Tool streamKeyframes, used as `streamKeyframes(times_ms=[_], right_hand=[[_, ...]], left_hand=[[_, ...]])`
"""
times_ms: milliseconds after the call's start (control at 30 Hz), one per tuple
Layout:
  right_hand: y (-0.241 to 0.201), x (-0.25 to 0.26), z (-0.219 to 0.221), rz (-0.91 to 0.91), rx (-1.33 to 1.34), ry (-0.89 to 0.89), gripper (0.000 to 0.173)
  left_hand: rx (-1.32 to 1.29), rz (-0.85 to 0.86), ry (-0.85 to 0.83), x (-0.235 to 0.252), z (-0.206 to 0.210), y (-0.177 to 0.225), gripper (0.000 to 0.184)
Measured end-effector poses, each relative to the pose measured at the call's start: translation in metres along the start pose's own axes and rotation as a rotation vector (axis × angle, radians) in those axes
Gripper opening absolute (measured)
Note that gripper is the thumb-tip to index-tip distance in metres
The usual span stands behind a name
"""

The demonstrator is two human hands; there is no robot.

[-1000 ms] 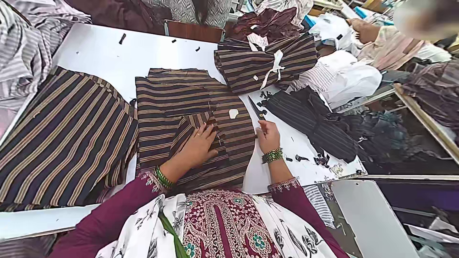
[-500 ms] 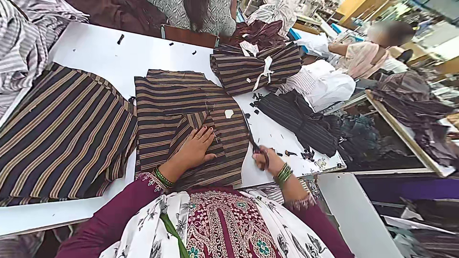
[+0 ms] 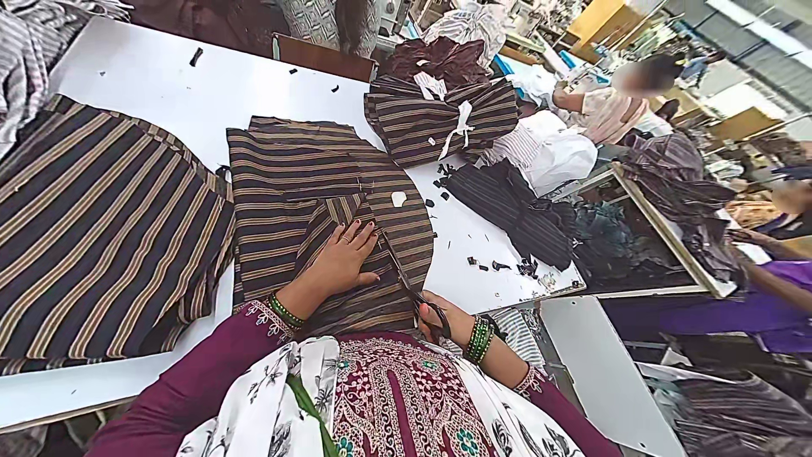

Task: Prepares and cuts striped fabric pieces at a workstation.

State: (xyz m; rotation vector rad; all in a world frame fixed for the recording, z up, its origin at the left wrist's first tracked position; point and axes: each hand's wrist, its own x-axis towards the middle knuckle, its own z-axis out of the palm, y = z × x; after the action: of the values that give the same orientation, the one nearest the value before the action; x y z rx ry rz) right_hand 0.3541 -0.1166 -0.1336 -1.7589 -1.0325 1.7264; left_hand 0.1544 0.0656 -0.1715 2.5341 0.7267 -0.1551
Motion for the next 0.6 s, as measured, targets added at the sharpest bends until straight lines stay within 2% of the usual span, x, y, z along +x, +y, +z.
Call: streamKeyframes(times_ms=[100, 367, 467, 600], right_hand=[[-0.007, 0.005, 0.006, 0.049, 0.007, 0.039, 0.054], [-0.005, 0.004, 0.012, 0.007, -0.028, 0.099, 0.033], [-0.002, 0.007, 0.009, 0.004, -0.048, 0.059, 0.042], [-0.003, 0.012, 0.004, 0.044, -0.054, 0.019, 0.064]], left_hand=[[-0.006, 0.01, 0.003, 0.0, 0.0, -0.001, 0.089], [-0.039, 0.015, -0.023, 0.001, -0.002, -0.003, 0.088], [-0.05, 0.016, -0.028, 0.001, -0.004, -0.003, 0.088], [-0.069, 0.029, -0.01, 0.0, -0.003, -0.003, 0.088]])
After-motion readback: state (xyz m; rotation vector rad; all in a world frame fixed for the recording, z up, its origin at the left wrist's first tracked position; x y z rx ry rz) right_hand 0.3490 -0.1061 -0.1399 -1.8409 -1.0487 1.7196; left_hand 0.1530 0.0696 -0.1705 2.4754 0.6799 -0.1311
